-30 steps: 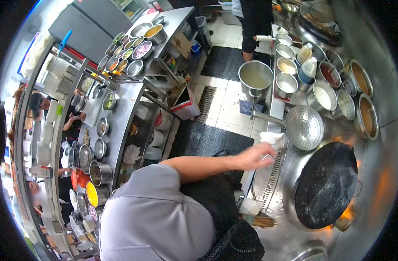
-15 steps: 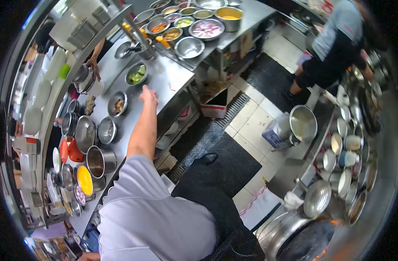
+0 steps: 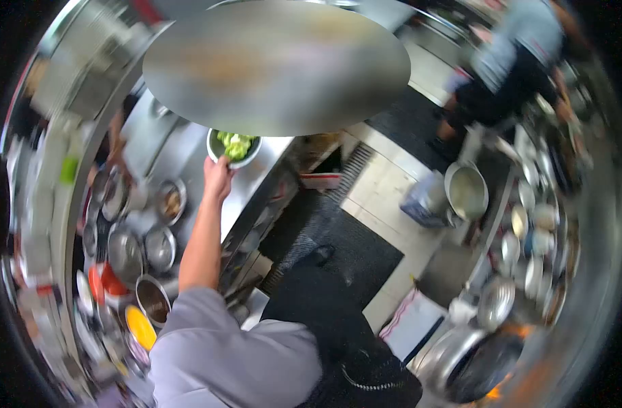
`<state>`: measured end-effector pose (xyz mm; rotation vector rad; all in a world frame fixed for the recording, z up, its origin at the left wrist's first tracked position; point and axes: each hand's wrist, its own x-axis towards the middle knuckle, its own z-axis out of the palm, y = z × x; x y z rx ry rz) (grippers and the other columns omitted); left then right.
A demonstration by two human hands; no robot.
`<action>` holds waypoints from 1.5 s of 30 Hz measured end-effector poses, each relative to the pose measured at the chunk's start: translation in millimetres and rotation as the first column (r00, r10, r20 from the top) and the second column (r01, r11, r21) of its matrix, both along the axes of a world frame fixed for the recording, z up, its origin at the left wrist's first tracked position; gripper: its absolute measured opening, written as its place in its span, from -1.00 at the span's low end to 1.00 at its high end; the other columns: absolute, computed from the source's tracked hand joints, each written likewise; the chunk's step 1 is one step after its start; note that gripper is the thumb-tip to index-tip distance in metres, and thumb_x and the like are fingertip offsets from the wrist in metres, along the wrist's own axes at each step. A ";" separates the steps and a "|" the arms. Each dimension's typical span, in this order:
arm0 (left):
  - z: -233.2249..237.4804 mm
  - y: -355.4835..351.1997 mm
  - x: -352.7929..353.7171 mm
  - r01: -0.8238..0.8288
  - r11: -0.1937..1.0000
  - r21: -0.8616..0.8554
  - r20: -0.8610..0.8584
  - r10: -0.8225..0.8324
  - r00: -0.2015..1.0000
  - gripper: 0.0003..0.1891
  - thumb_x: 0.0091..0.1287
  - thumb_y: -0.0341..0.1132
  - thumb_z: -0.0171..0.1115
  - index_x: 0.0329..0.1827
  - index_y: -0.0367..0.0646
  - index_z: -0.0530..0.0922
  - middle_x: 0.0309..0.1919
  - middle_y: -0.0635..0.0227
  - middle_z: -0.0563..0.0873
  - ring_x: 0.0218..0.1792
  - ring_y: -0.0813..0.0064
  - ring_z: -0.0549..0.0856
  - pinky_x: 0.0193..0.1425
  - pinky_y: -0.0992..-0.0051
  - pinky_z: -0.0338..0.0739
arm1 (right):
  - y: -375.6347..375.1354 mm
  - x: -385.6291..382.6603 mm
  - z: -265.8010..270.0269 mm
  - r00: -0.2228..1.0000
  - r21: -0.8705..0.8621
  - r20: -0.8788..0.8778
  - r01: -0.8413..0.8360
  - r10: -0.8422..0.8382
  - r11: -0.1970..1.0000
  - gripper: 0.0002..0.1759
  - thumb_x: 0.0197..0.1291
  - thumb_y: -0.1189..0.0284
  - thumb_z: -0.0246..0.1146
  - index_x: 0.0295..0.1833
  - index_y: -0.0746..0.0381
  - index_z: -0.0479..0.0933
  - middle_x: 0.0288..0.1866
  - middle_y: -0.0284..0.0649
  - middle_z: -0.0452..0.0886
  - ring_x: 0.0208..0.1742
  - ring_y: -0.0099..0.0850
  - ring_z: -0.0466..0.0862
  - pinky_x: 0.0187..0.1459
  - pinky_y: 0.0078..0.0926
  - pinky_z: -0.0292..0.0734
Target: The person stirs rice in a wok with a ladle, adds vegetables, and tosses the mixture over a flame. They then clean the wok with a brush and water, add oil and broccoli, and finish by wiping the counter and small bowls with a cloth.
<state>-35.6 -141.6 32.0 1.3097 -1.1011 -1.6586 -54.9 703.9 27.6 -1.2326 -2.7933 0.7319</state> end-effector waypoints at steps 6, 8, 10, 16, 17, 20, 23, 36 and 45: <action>35.3 220.6 -147.7 0.769 0.617 0.169 -0.267 -0.722 0.638 -0.59 0.29 -0.57 0.02 0.22 -0.23 0.38 -0.02 0.19 0.65 -0.14 0.34 0.75 -0.23 0.36 0.78 | 63.4 132.8 -21.9 0.884 -0.207 -0.085 0.436 -0.460 0.876 -0.29 0.14 0.41 0.35 0.38 0.42 0.30 -0.22 -0.09 0.64 -0.44 -0.35 0.64 -0.56 -0.45 0.56; 43.3 314.4 -196.5 0.921 0.348 0.173 -0.327 -0.862 0.387 -0.59 0.29 -0.57 0.04 0.22 -0.23 0.38 -0.01 0.20 0.65 -0.11 0.34 0.75 -0.24 0.37 0.78 | 47.2 121.8 -7.4 0.789 -0.172 -0.106 0.585 -0.606 0.792 -0.28 0.07 0.50 0.26 0.41 0.36 0.31 0.03 0.09 0.61 -0.04 -0.11 0.64 -0.09 -0.27 0.55; 60.8 418.6 -226.8 0.982 0.113 0.150 -0.363 -0.918 0.161 -0.59 0.28 -0.57 0.04 0.22 -0.22 0.38 0.00 0.21 0.65 -0.12 0.33 0.75 -0.25 0.36 0.78 | 42.0 122.1 -2.1 0.742 -0.124 -0.164 0.638 -0.650 0.760 -0.24 0.03 0.55 0.20 0.45 0.33 0.29 0.17 0.20 0.59 0.15 -0.01 0.65 0.14 -0.20 0.56; 104.1 689.2 -293.4 0.632 -0.250 -0.734 0.345 -0.938 0.029 -0.86 0.05 -0.58 0.13 -0.46 -0.26 0.31 -0.41 0.11 0.44 -0.27 0.05 0.47 -0.11 0.16 0.39 | 57.8 165.7 -65.7 0.730 -0.026 -0.444 0.570 -0.520 0.821 -0.18 0.07 0.55 0.17 0.53 0.27 0.18 -0.01 0.10 0.67 -0.42 -0.28 0.67 -0.36 -0.22 0.56; 119.4 725.8 -296.3 0.498 -0.195 -0.845 0.232 -0.973 0.012 -0.88 0.05 -0.60 0.14 -0.39 -0.28 0.38 -0.33 0.07 0.45 -0.22 -0.02 0.45 -0.07 0.16 0.40 | 53.7 166.2 -62.2 0.716 -0.062 -0.451 0.571 -0.533 0.819 -0.17 0.07 0.55 0.17 0.53 0.28 0.17 0.01 0.11 0.66 -0.40 -0.25 0.67 -0.33 -0.23 0.56; 134.3 819.3 -322.1 0.276 -0.218 -0.936 0.234 -0.972 0.025 -0.78 0.01 -0.66 0.18 -0.27 -0.30 0.48 -0.06 -0.03 0.49 -0.01 -0.05 0.54 0.07 0.16 0.49 | 27.7 149.9 -11.6 0.678 -0.210 -0.402 0.586 -0.615 0.783 -0.18 0.08 0.58 0.15 0.53 0.31 0.14 0.19 0.17 0.57 -0.03 -0.09 0.60 0.00 -0.26 0.49; 157.8 877.5 -346.5 0.088 -0.220 -0.972 0.227 -0.970 0.082 -0.77 -0.03 -0.67 0.20 -0.29 -0.31 0.46 0.00 -0.04 0.49 -0.02 -0.09 0.55 0.10 0.17 0.49 | 35.3 152.0 -13.8 0.662 -0.278 -0.363 0.595 -0.656 0.754 -0.19 0.10 0.62 0.11 0.54 0.31 0.11 0.32 0.23 0.47 0.32 0.03 0.53 0.27 -0.27 0.42; 87.1 732.8 -432.2 0.932 0.001 -0.363 -0.235 -0.968 -0.091 -0.55 0.35 -0.45 0.20 0.30 -0.23 0.36 0.12 0.15 0.59 0.02 0.30 0.66 -0.06 0.34 0.63 | 161.0 157.6 88.0 0.553 -0.137 -0.414 0.748 -0.723 0.650 -0.38 0.38 0.39 0.10 0.49 0.33 0.18 -0.12 0.31 0.63 -0.06 0.19 0.66 -0.03 -0.11 0.54; -53.7 372.6 -370.5 0.880 0.350 -0.321 0.246 -0.867 0.434 -0.73 0.28 -0.47 0.22 -0.02 -0.42 0.44 -0.04 0.06 0.60 -0.08 0.12 0.63 -0.05 0.23 0.65 | 395.7 136.4 68.3 0.491 -0.305 -0.316 0.757 -0.812 0.577 -0.64 0.35 0.31 0.11 -0.04 0.46 0.50 -0.45 -0.06 0.65 -0.51 -0.16 0.67 -0.47 -0.18 0.57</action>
